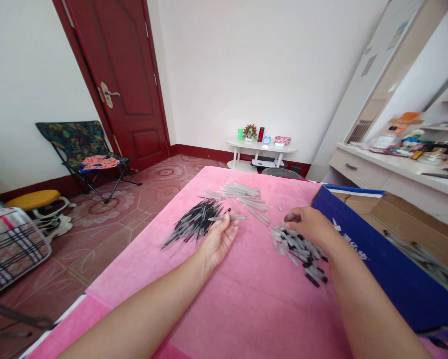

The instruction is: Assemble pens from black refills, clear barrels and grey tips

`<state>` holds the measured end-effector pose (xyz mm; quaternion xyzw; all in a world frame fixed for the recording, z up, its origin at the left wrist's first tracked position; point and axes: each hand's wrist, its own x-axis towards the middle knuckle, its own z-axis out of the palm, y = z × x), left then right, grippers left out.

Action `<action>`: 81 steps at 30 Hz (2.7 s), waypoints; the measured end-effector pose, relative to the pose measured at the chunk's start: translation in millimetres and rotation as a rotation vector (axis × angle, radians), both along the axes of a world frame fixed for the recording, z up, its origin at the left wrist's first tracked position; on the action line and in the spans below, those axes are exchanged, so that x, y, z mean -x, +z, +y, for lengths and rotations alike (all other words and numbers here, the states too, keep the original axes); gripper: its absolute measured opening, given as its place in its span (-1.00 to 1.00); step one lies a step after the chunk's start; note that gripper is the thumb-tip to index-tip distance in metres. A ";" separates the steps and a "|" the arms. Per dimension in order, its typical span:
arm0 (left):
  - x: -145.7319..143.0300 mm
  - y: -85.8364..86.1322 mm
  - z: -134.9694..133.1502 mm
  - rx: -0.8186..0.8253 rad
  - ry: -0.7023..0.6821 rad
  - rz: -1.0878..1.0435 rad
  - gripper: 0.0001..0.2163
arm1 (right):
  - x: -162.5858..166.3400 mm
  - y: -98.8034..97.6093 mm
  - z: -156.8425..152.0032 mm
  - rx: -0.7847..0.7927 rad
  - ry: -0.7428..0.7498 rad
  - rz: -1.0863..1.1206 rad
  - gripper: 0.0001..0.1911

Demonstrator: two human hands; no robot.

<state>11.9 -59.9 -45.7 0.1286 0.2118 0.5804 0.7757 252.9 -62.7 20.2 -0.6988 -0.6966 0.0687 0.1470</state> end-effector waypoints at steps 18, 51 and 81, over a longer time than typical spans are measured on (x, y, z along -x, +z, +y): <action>-1.7 -3.9 1.2 -0.045 -0.026 0.042 -0.90 | 1.3 2.4 -58.4 0.336 0.039 -0.332 -0.87; -1.7 -9.1 2.3 -0.072 -0.009 0.026 -0.87 | 86.5 -38.3 -15.4 0.031 -0.011 1.610 -0.73; -4.8 -8.2 -5.1 -0.220 0.016 0.184 -0.80 | 90.7 -47.6 -18.1 -0.236 0.082 1.141 -0.75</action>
